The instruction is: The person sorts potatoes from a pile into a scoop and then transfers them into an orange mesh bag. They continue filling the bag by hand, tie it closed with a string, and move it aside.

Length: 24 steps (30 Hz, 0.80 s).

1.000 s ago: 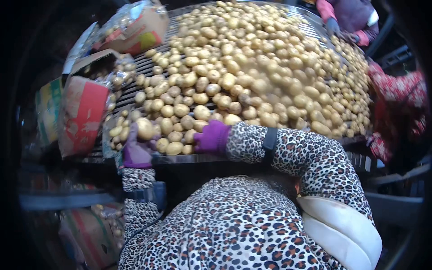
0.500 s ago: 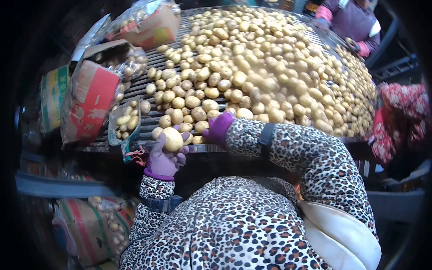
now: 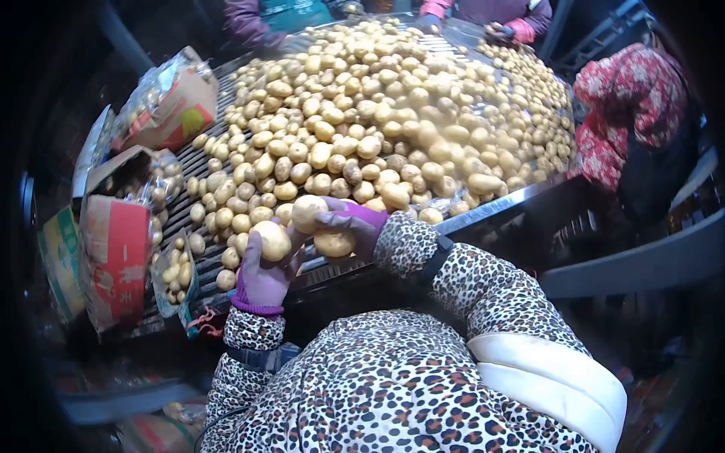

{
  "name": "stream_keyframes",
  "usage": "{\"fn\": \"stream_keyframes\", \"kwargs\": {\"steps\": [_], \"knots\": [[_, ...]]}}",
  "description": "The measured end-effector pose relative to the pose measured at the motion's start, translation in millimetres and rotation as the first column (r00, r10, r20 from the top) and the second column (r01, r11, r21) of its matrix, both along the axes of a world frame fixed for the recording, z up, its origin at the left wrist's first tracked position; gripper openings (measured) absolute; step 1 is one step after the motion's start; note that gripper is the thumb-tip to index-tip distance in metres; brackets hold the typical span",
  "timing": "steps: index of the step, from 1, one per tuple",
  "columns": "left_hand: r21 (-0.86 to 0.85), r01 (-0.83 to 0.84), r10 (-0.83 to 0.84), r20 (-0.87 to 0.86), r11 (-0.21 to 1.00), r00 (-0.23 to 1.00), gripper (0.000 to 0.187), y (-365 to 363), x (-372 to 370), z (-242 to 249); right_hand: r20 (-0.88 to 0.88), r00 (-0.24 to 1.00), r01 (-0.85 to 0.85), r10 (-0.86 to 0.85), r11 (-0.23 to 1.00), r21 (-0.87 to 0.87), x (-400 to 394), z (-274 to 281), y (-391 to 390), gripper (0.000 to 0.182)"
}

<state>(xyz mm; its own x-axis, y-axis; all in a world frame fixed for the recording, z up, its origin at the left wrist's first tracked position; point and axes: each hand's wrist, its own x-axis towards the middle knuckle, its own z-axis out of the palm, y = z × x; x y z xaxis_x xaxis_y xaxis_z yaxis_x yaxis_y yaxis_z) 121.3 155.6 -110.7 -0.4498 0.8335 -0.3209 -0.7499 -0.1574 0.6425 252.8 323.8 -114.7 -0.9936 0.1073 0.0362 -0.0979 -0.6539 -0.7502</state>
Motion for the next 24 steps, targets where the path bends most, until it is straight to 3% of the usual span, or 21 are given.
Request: {"fn": "stream_keyframes", "kwargs": {"steps": [2,6,7,8,10,11,12,13,15,17,19,21,23,24], "knots": [[-0.041,0.002,-0.005,-0.083,0.999,0.997,0.059,24,15,3,0.034,0.999,0.019,-0.018,1.000,-0.006,9,-8,1,0.066],[-0.062,0.018,-0.018,0.006,0.998,1.000,0.053,47,19,-12,0.097,0.993,0.083,-0.062,0.969,-0.231,25,-34,6,0.063],[-0.075,0.019,-0.018,0.016,0.997,1.000,0.051,52,22,-11,0.098,0.989,0.130,-0.110,0.965,-0.227,37,-8,4,0.060],[-0.108,0.046,-0.059,-0.117,0.993,0.991,0.052,65,32,-8,0.173,0.983,0.117,-0.060,0.933,-0.341,45,-24,14,0.061],[-0.157,0.133,-0.158,-0.160,0.979,0.974,0.054,75,39,-7,0.100,0.978,0.200,-0.181,0.948,-0.248,57,-21,11,0.057],[-0.136,0.125,-0.149,-0.183,0.983,0.972,0.055,84,50,-2,0.061,0.978,0.209,-0.200,0.940,-0.271,59,-22,10,0.058],[-0.152,0.212,-0.241,-0.213,0.965,0.947,0.063,90,49,-4,0.022,0.975,0.218,-0.222,0.931,-0.293,60,-26,11,0.058],[-0.160,0.258,-0.301,-0.386,0.953,0.872,0.062,90,44,-16,0.001,0.962,0.262,-0.273,0.920,-0.290,66,-22,8,0.061],[-0.168,0.254,-0.274,-0.833,0.953,0.480,0.067,91,58,-21,-0.033,0.937,0.316,-0.347,0.886,-0.339,73,-23,7,0.063],[-0.230,0.260,-0.259,-0.962,0.938,0.085,0.069,96,61,-21,-0.118,0.917,0.313,-0.381,0.871,-0.379,84,-28,6,0.063],[-0.313,0.328,-0.316,-0.948,0.891,-0.047,0.073,103,67,-15,-0.186,0.870,0.367,-0.457,0.851,-0.375,91,-32,3,0.063],[-0.304,0.474,-0.451,-0.861,0.827,0.235,0.064,113,82,-8,-0.233,0.803,0.449,-0.548,0.814,-0.370,100,-34,0,0.064],[-0.132,0.599,-0.582,-0.471,0.790,0.663,0.062,128,103,-5,-0.356,0.818,0.349,-0.451,0.882,-0.315,126,-38,12,0.063],[-0.109,0.734,-0.589,-0.679,0.670,0.438,0.060,138,104,-6,-0.272,0.844,0.377,-0.462,0.872,-0.311,149,-37,11,0.063]]}}
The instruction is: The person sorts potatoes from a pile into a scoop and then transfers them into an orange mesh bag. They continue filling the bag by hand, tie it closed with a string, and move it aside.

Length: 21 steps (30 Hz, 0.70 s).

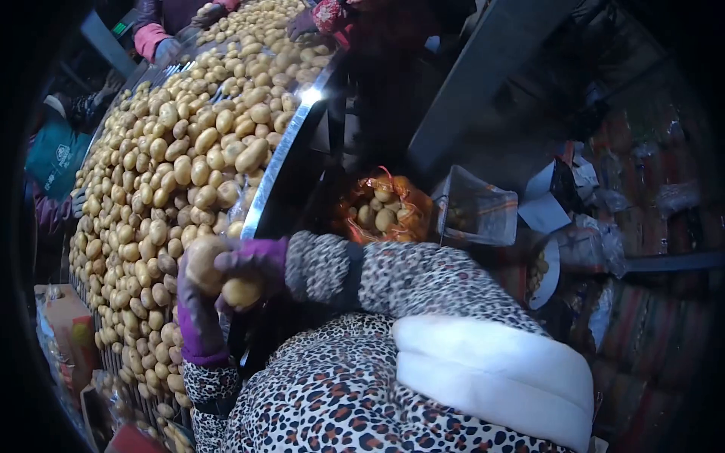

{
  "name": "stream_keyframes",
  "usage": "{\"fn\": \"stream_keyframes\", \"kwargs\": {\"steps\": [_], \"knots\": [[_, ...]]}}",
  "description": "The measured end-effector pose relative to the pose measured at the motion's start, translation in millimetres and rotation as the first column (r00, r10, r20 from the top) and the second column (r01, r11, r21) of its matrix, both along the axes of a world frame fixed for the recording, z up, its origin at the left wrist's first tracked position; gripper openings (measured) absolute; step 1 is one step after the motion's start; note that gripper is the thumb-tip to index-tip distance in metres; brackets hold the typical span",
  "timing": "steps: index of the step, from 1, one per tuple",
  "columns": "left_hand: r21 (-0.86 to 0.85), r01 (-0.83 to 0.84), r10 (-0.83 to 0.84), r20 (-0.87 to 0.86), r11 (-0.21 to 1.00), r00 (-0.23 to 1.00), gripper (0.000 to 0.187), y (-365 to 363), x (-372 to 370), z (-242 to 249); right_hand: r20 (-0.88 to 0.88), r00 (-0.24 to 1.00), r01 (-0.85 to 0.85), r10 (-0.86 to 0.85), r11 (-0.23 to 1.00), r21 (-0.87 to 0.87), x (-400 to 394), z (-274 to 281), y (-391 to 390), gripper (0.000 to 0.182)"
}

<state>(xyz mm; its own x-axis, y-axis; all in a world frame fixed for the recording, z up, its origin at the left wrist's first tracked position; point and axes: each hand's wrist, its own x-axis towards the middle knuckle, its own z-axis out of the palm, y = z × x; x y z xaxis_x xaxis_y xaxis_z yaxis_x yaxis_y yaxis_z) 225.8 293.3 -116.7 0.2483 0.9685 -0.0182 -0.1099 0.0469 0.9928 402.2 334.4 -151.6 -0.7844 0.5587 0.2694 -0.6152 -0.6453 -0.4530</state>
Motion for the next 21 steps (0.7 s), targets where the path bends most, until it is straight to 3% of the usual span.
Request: {"fn": "stream_keyframes", "kwargs": {"steps": [1,2,3,6,7,8,9,12,14,17,21], "knots": [[-0.085,-0.124,0.118,-0.067,0.989,0.991,0.058,-7,11,7,0.083,0.997,0.000,0.002,0.999,-0.033,24,4,-1,0.063],[-0.161,-0.255,0.233,-0.146,0.953,0.961,0.057,-17,21,11,0.296,0.946,0.155,-0.135,0.987,-0.047,46,10,-6,0.086],[-0.086,-0.213,0.193,-0.202,0.973,0.960,0.053,-16,3,-6,0.367,0.920,0.176,-0.137,0.982,-0.073,77,14,-4,0.087],[0.134,-0.285,0.315,-0.386,0.949,0.867,0.050,-32,-25,-10,0.622,0.712,0.463,-0.326,0.884,-0.066,156,-21,-2,0.078],[0.201,-0.339,0.393,-0.395,0.919,0.830,0.046,-38,-35,-15,0.704,0.607,0.586,-0.369,0.806,-0.083,177,-36,-5,0.062],[0.267,-0.390,0.470,-0.402,0.881,0.786,0.042,-43,-45,-20,0.743,0.589,0.598,-0.319,0.790,-0.135,197,-44,-9,0.057],[0.303,-0.409,0.507,-0.439,0.861,0.742,0.042,-47,-52,-21,0.810,0.487,0.599,-0.327,0.800,-0.037,209,-58,-13,0.058],[0.422,-0.391,0.575,-0.566,0.818,0.591,0.041,-59,-69,-31,0.920,0.147,0.519,-0.363,0.820,0.241,239,-120,-23,0.059],[0.503,-0.271,0.570,-0.691,0.821,0.445,0.043,-67,-79,-40,0.871,-0.141,0.253,-0.470,0.834,0.491,260,-185,-27,0.065],[0.525,-0.234,0.570,-0.691,0.818,0.445,0.040,-67,-80,-53,0.642,-0.540,-0.148,-0.544,0.812,0.564,230,-157,-27,0.070],[0.561,-0.118,0.560,-0.739,0.819,0.375,0.042,-67,-82,-58,0.534,-0.673,-0.194,-0.511,0.819,0.539,210,-162,-15,0.078]]}}
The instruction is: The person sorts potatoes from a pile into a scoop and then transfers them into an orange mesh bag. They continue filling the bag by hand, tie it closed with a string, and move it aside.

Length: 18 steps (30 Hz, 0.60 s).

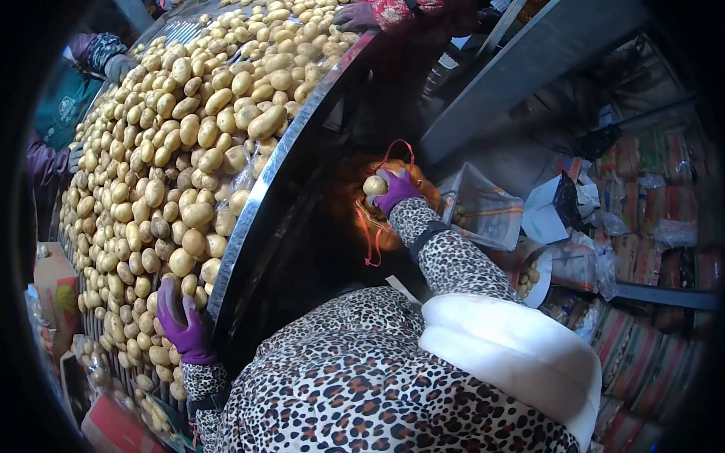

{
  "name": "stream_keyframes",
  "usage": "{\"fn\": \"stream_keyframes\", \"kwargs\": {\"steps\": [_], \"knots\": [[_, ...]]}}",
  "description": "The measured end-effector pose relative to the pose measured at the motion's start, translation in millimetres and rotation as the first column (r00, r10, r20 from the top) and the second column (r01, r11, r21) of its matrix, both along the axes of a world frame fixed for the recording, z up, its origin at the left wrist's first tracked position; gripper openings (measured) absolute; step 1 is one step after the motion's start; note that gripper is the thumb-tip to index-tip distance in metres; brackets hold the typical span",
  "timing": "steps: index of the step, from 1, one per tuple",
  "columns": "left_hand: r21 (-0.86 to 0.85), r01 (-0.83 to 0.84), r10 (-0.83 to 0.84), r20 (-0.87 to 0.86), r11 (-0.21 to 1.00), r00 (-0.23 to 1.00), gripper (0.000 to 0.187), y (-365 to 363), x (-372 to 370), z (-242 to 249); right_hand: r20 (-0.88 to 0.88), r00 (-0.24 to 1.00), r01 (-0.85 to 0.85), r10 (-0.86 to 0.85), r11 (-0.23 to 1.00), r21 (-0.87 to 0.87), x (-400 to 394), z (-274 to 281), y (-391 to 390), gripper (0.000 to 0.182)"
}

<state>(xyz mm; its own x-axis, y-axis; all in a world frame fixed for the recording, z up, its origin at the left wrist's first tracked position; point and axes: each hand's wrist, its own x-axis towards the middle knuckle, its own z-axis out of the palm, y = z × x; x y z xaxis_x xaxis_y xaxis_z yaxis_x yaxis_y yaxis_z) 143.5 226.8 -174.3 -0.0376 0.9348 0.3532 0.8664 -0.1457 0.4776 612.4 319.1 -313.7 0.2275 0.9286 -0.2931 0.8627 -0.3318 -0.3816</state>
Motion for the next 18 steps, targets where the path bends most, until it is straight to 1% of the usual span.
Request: {"fn": "stream_keyframes", "kwargs": {"steps": [1,3,4,5,7,9,10,13,14,17,18], "knots": [[0.009,0.024,-0.024,-0.057,1.000,0.998,0.042,1,0,2,-0.020,1.000,0.004,-0.004,1.000,-0.016,-2,-1,-2,0.078],[-0.006,0.019,-0.020,-0.055,1.000,0.998,0.042,1,2,5,-0.059,0.998,0.007,-0.010,0.999,-0.050,-8,0,-7,0.079],[-0.013,0.019,-0.019,-0.052,1.000,0.998,0.042,1,4,6,-0.035,0.997,-0.074,0.073,0.996,-0.046,-12,-2,-12,0.080],[-0.018,0.018,-0.019,-0.048,1.000,0.999,0.042,1,5,7,-0.053,0.998,-0.028,0.021,0.991,-0.130,-13,2,-20,0.080],[-0.019,0.010,-0.011,-0.066,1.000,0.998,0.042,2,6,9,-0.126,0.992,-0.018,-0.004,0.985,-0.171,-5,-8,-21,0.082],[-0.021,0.013,-0.015,-0.084,1.000,0.996,0.042,2,7,11,-0.081,0.994,0.052,-0.066,0.985,-0.165,-2,-16,-13,0.081],[-0.025,0.014,-0.015,-0.066,1.000,0.998,0.042,3,7,11,-0.060,0.993,0.089,-0.100,0.983,-0.162,0,-17,-9,0.081],[-0.031,0.015,-0.016,-0.043,0.999,0.999,0.041,2,6,11,0.156,0.984,0.112,-0.082,0.974,-0.196,-1,0,-6,0.078],[-0.028,0.015,-0.016,-0.049,1.000,0.999,0.041,2,6,11,0.146,0.988,0.080,-0.048,0.972,-0.220,-3,4,-8,0.076],[-0.029,0.012,-0.013,-0.047,1.000,0.999,0.041,3,7,11,0.138,0.984,0.132,-0.110,0.977,-0.168,-15,-8,-19,0.078],[-0.023,0.011,-0.012,-0.047,1.000,0.999,0.041,3,8,12,0.165,0.981,0.126,-0.101,0.980,-0.152,-20,-6,-20,0.079]]}}
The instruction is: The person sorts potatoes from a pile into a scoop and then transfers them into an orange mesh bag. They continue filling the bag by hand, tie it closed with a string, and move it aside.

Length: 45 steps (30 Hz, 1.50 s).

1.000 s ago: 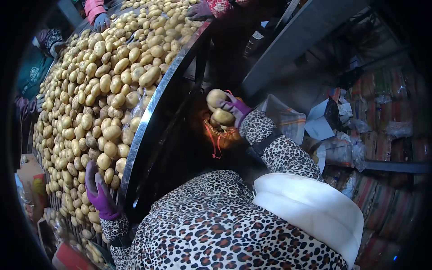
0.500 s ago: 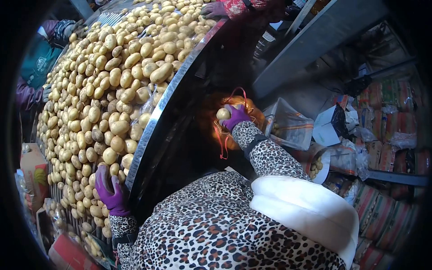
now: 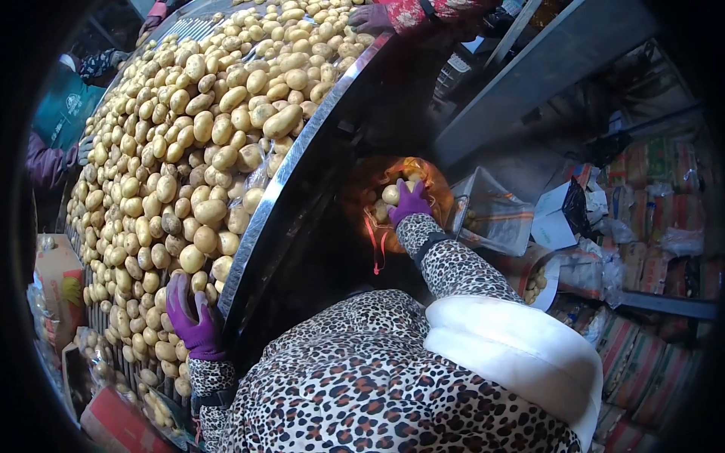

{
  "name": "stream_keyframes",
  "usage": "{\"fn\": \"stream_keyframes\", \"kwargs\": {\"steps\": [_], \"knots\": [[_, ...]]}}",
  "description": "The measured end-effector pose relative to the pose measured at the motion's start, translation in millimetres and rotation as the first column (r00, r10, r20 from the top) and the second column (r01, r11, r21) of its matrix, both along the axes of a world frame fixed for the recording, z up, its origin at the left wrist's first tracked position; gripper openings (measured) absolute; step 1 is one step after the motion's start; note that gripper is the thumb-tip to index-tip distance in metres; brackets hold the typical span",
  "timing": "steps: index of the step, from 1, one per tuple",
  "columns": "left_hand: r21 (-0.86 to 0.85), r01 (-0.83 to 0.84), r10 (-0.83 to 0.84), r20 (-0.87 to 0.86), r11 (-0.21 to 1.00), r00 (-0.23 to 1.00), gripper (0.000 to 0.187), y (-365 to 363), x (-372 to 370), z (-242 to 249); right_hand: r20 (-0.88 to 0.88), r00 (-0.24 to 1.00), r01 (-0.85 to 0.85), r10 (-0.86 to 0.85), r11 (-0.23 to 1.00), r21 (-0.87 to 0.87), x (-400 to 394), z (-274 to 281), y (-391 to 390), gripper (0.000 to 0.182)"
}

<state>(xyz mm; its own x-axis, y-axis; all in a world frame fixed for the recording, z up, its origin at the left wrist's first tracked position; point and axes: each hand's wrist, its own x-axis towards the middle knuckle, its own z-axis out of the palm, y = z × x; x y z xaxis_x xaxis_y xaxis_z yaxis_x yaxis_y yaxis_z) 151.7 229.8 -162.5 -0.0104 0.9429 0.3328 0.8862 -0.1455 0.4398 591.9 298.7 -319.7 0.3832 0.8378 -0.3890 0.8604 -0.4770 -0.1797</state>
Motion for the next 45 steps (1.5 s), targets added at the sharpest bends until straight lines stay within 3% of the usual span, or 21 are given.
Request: {"fn": "stream_keyframes", "kwargs": {"steps": [5,8,9,11,12,13,14,17,19,23,24,25,27,29,31,34,35,38,39,42,45], "knots": [[-0.005,-0.006,0.006,-0.018,1.000,1.000,0.041,-1,-1,-3,-0.060,0.994,0.095,-0.095,0.995,0.003,-1,-2,17,0.080],[0.002,0.002,-0.002,-0.027,1.000,1.000,0.041,-1,-5,-4,-0.054,0.991,0.127,-0.121,0.984,0.128,14,-49,24,0.083],[-0.001,-0.001,0.001,-0.009,1.000,1.000,0.041,-1,-4,-4,-0.318,0.927,0.242,-0.198,0.965,0.103,27,-48,22,0.083],[-0.008,-0.007,0.008,0.011,1.000,1.000,0.041,-1,-2,-4,-0.747,0.593,0.423,-0.301,0.906,-0.030,48,-35,16,0.083],[-0.009,-0.012,0.012,0.011,1.000,1.000,0.041,-1,-1,-3,-0.759,0.530,0.458,-0.378,0.881,-0.118,48,-12,12,0.077],[-0.007,-0.017,0.017,0.011,1.000,1.000,0.041,-1,-2,-3,-0.673,0.738,0.189,-0.045,0.972,0.142,68,-23,7,0.074],[-0.007,-0.016,0.016,0.020,1.000,1.000,0.041,-1,-2,-4,-0.487,0.820,-0.135,0.301,0.928,0.347,100,-47,0,0.071],[0.012,-0.012,0.012,0.016,1.000,1.000,0.038,0,-4,-5,-0.549,0.834,0.004,0.062,0.993,0.119,99,-29,-3,0.061],[0.000,-0.005,0.005,0.019,1.000,1.000,0.040,0,-5,-6,-0.376,0.925,-0.021,0.048,0.997,0.075,99,-27,5,0.056],[0.044,-0.030,0.030,0.005,0.999,1.000,0.041,-3,-5,-5,-0.391,0.913,-0.081,0.119,0.990,0.113,95,4,13,0.052],[0.056,-0.051,0.050,0.005,0.997,0.999,0.041,-3,-3,-2,-0.481,0.848,-0.116,0.224,0.963,0.242,89,19,18,0.050],[0.085,-0.059,0.059,-0.004,0.995,0.998,0.041,-3,-3,0,-0.381,0.911,-0.104,0.159,0.982,0.159,88,19,30,0.048],[0.110,-0.059,0.056,0.027,0.992,0.998,0.041,-4,-7,3,-0.502,0.854,-0.005,0.140,0.966,0.260,60,44,52,0.049],[0.065,-0.081,0.077,0.074,0.995,0.994,0.042,-11,-6,18,-0.440,0.830,-0.124,0.342,0.883,0.453,29,77,84,0.047],[0.102,-0.132,0.136,-0.027,0.986,0.990,0.042,-26,-16,24,-0.405,0.751,-0.219,0.522,0.775,0.593,-13,125,111,0.042],[0.146,-0.261,0.262,0.006,0.954,0.965,0.036,-52,-41,24,-0.332,0.641,-0.350,0.692,0.649,0.676,-69,170,146,0.040],[0.129,-0.317,0.325,-0.044,0.940,0.945,0.037,-64,-48,24,-0.323,0.597,-0.402,0.734,0.622,0.672,-87,183,154,0.040],[-0.011,-0.553,0.553,0.067,0.833,0.831,0.039,-95,-68,-1,-0.234,0.530,-0.538,0.815,0.537,0.650,-118,194,182,0.040],[-0.011,-0.550,0.550,0.048,0.835,0.834,0.039,-95,-69,0,-0.188,0.507,-0.557,0.841,0.486,0.674,-121,189,192,0.040],[0.031,-0.552,0.553,-0.007,0.833,0.833,0.040,-96,-71,2,-0.180,0.608,-0.585,0.773,0.589,0.557,-120,189,206,0.041],[-0.015,-0.558,0.558,-0.012,0.830,0.830,0.039,-93,-72,8,0.044,0.515,-0.808,0.856,0.469,0.357,-130,184,198,0.049]]}}
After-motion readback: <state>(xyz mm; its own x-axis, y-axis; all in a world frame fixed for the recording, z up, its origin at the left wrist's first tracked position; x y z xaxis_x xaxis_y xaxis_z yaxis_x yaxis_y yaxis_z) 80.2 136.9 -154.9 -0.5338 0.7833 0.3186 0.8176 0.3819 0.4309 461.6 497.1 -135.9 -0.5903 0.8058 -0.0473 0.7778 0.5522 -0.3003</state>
